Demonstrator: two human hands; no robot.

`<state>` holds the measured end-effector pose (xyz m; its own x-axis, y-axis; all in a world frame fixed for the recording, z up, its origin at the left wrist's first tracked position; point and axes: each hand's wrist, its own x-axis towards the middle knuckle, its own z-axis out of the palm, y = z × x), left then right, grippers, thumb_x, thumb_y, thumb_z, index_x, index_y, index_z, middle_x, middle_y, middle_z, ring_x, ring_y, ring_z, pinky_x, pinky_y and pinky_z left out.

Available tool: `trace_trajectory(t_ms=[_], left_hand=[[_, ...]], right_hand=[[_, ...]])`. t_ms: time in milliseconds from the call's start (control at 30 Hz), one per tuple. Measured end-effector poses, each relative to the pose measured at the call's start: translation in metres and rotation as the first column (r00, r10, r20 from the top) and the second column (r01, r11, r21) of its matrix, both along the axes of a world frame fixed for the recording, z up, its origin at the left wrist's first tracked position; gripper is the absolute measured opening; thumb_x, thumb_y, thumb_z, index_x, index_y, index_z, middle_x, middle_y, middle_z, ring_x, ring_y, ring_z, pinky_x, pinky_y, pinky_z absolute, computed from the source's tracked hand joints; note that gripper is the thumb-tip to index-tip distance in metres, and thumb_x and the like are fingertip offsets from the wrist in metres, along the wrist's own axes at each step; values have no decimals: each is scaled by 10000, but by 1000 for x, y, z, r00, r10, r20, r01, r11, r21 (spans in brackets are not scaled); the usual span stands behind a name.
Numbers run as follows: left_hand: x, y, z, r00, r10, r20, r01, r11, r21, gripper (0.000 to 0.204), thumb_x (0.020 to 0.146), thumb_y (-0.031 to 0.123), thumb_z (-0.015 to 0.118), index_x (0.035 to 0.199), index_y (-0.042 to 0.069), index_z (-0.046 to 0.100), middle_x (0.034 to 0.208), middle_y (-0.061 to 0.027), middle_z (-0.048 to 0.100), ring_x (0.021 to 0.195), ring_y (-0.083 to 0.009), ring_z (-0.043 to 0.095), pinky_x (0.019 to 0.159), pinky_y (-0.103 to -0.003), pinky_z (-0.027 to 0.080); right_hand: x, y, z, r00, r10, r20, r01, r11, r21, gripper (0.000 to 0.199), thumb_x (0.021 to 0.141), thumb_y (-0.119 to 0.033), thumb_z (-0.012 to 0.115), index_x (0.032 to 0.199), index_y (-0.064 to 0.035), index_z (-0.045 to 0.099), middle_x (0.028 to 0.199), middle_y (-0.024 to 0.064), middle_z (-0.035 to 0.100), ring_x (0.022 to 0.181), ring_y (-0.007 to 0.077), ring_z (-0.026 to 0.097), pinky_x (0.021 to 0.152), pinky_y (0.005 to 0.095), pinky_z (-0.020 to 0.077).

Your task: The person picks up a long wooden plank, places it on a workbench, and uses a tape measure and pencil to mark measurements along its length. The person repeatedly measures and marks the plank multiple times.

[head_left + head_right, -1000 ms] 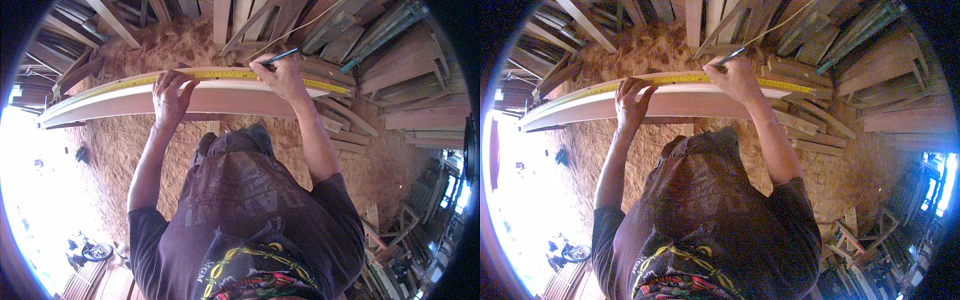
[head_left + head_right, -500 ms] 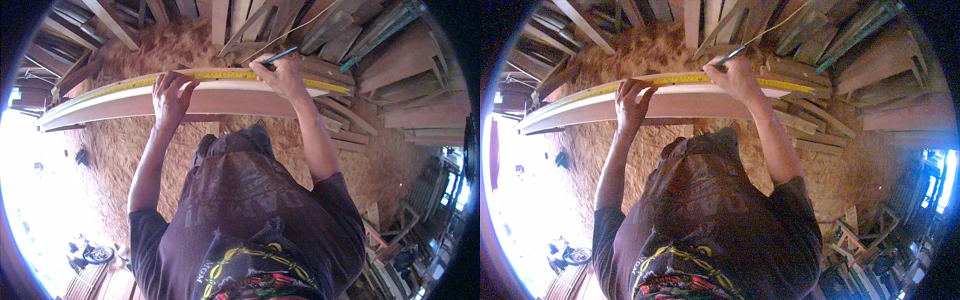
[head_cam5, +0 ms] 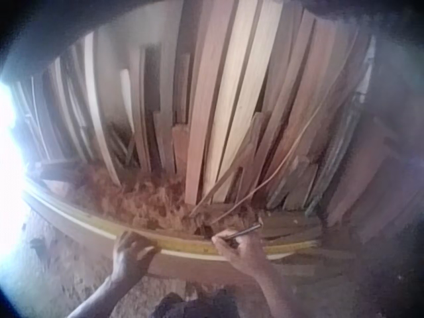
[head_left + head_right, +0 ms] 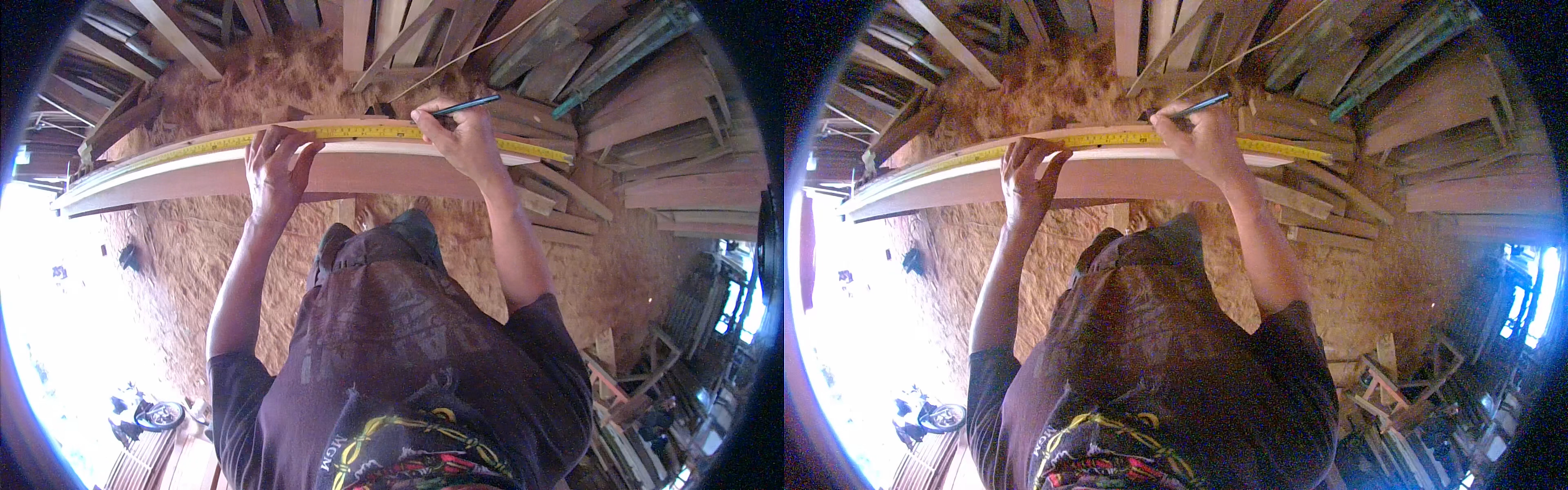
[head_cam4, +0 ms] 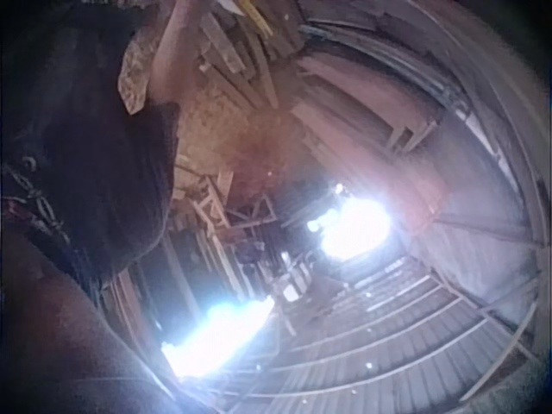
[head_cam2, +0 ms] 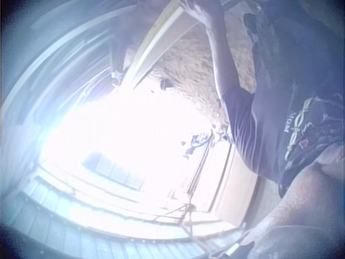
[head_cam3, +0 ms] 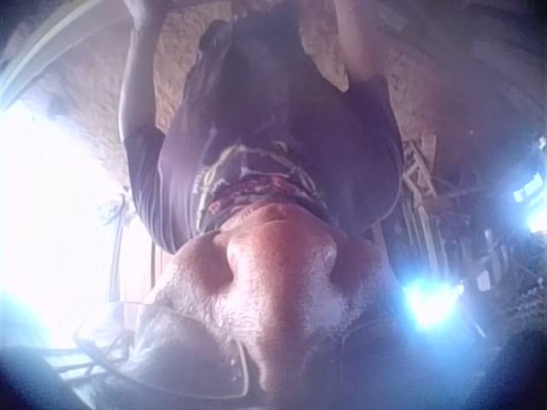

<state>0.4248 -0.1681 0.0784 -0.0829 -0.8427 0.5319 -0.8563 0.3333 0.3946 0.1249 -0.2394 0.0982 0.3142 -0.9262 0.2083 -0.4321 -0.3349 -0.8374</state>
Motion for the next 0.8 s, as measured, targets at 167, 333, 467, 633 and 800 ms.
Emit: trace_trajectory(t_ms=[167, 333, 467, 633, 800], left_hand=[[0, 0, -1, 1000, 3, -9, -3, 1000, -12, 180, 833, 183, 850, 982, 126, 765, 985, -56, 694, 943, -297, 652, 850, -442, 487], [0, 0, -1, 1000, -1, -5, 1, 1000, -12, 181, 834, 184, 851, 985, 126, 769, 976, -56, 692, 938, -297, 648, 856, -439, 488], [1, -1, -1, 1000, -5, -11, 5, 1000, -5, 180, 835, 185, 850, 986, 126, 772, 970, -55, 693, 936, -294, 648, 861, -438, 489], [1, -1, -1, 1000, -6, -2, 6, 1000, -6, 173, 839, 189, 849, 978, 118, 774, 971, -55, 697, 943, -289, 651, 865, -434, 490], [1, 0, -1, 1000, 4, -14, -4, 1000, 14, 179, 847, 211, 850, 974, 108, 776, 984, -56, 704, 965, -283, 656, 873, -429, 491]], right_hand=[[0, 0, 0, 1000, 19, -11, -20, 998, -54, 207, 991, -212, 746, 943, -13, 780, 678, 27, 678, 630, 91, 629, 581, 289, 490], [0, 0, 2, 999, 25, -24, -26, 998, -53, 213, 991, -215, 749, 946, -8, 780, 687, 43, 687, 640, 105, 638, 604, 299, 500], [1, 0, 3, 999, 18, -36, -19, 999, -33, 203, 988, -207, 750, 950, -9, 782, 692, 45, 691, 647, 110, 644, 614, 305, 505], [0, 0, 4, 999, 2, -34, -1, 1000, 17, 223, 953, -244, 748, 972, -26, 792, 818, 126, 759, 727, 246, 710, 702, 377, 548], [0, 0, 2, 999, 18, -29, -17, 1000, 8, 198, 974, -214, 753, 962, -19, 786, 750, 62, 716, 686, 139, 664, 642, 319, 518]])
